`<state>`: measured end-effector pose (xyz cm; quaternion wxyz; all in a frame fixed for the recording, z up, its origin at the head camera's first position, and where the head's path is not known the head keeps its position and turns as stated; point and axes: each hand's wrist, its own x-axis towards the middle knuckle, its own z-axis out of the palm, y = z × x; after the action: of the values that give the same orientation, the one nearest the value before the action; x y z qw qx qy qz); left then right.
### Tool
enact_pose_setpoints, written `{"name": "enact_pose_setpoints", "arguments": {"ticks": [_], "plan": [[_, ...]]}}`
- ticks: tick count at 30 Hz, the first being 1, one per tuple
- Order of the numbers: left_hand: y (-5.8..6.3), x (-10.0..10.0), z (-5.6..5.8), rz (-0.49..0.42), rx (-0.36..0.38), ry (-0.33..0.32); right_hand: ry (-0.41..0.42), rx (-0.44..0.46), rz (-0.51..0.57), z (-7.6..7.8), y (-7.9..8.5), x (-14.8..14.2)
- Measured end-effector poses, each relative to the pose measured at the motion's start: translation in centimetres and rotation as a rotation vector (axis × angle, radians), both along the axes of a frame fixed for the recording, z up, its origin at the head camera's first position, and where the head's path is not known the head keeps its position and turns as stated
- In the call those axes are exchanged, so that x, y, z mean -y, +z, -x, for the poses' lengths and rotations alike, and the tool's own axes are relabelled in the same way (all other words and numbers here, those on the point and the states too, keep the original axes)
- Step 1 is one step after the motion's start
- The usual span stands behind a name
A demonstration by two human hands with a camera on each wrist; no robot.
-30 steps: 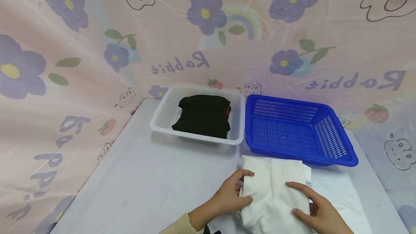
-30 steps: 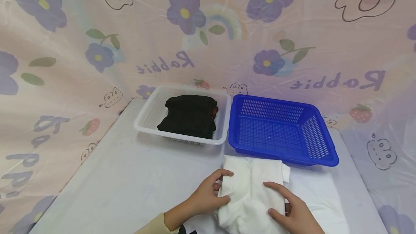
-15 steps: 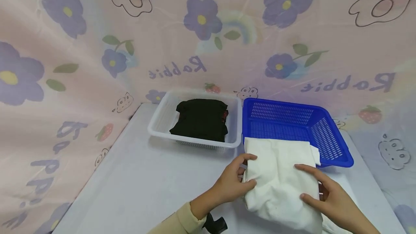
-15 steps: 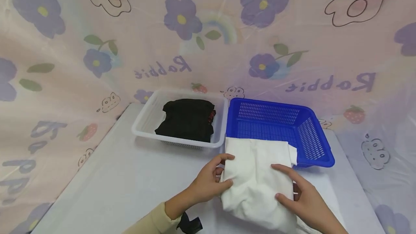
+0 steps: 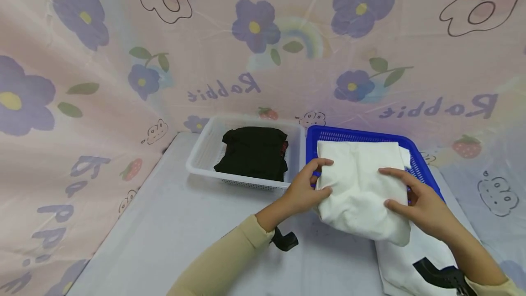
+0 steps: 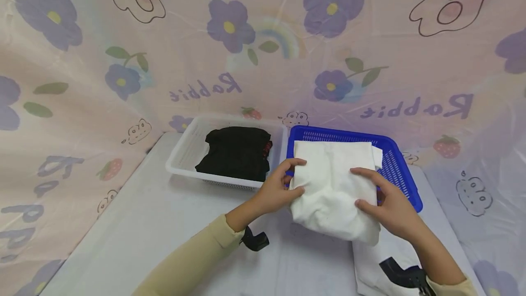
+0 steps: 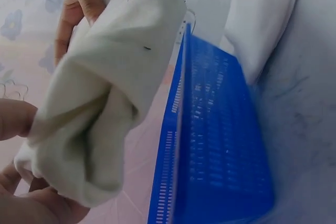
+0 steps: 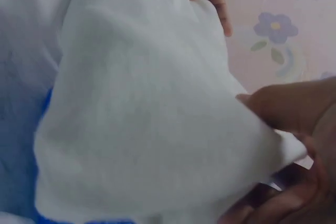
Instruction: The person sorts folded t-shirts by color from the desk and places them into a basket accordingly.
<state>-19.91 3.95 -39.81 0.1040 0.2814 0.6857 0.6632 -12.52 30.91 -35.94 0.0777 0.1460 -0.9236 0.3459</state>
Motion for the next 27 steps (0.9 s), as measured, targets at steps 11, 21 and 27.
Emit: {"name": "enact_pose_setpoints", "arguments": {"ticks": [11, 21, 27], "plan": [[1.0, -3.5, 5.7, 0.063, -0.065, 0.109, -0.091, 0.055, -0.054, 5.8, 1.4, -2.6], [-1.0, -6.6, 9.3, 0.165, -0.016, 0.277, -0.121, 0.157, -0.057, 10.5, -0.3, -4.2], [-2.5, -8.5, 9.7, 0.251, 0.084, 0.344, -0.153, 0.205, -0.083, 11.6, -2.7, -5.4]]}}
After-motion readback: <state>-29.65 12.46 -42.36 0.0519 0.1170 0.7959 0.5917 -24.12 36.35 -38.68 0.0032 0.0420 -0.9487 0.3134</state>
